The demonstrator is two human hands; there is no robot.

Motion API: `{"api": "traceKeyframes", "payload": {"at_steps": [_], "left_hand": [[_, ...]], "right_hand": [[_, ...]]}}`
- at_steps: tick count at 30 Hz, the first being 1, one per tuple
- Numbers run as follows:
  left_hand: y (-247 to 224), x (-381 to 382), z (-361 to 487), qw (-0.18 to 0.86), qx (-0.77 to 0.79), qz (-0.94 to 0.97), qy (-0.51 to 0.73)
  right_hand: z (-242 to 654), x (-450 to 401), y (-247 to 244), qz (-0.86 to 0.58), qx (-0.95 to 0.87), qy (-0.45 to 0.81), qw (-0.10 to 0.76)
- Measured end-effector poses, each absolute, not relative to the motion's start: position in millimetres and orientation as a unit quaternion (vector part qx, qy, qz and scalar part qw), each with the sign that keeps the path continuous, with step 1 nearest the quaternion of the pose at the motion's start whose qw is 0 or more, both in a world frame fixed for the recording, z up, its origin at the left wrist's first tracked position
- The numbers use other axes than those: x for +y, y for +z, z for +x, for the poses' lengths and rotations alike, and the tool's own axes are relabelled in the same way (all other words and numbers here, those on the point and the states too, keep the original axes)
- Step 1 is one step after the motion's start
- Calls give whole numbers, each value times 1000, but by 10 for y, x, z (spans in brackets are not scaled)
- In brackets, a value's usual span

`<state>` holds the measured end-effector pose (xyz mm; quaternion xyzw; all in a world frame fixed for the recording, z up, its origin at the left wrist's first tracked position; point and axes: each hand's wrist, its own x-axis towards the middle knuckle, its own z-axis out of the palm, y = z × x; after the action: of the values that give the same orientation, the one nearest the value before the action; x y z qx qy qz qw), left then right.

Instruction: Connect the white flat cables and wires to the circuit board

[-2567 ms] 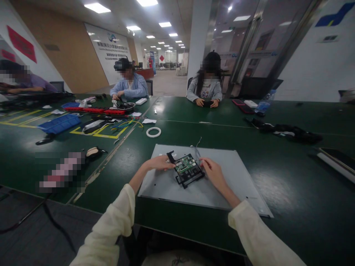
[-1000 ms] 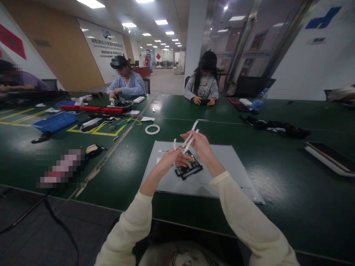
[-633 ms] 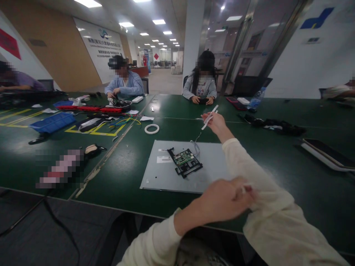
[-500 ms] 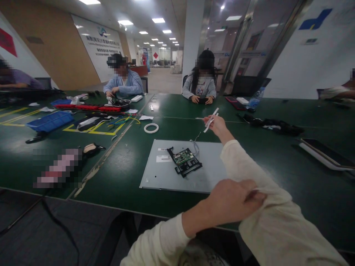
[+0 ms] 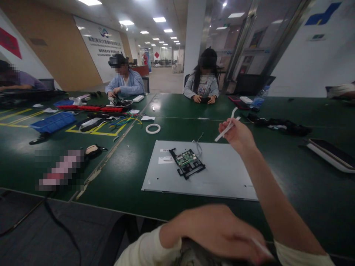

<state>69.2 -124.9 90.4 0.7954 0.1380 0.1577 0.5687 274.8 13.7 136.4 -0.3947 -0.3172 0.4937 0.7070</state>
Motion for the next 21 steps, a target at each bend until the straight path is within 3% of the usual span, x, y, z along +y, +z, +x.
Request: {"api": "traceKeyframes", "payload": {"at_steps": [3,5,7,9,15,21], "left_hand": [[1096,-503,486,616,217,639,406],[1091,-51,345,572,282,467,612],[1028,358,211,501,318,346,727],[941,692,88,481,329,281,762],[665,1153,-175,446,387,202,781],[683,1315,-529,323,526,192,763]], "right_hand": [[2215,-631,1133,-402,-458,499,616],[1817,-1080,936,-395,-572,539,476],[1439,-1396,769,-320,-687,540,366],[1122,-1565,657,-235,-771,513,295],[630,-1558,546,-318,-820,369,300],[539,-1558,595,-240,-859,349,289]]}}
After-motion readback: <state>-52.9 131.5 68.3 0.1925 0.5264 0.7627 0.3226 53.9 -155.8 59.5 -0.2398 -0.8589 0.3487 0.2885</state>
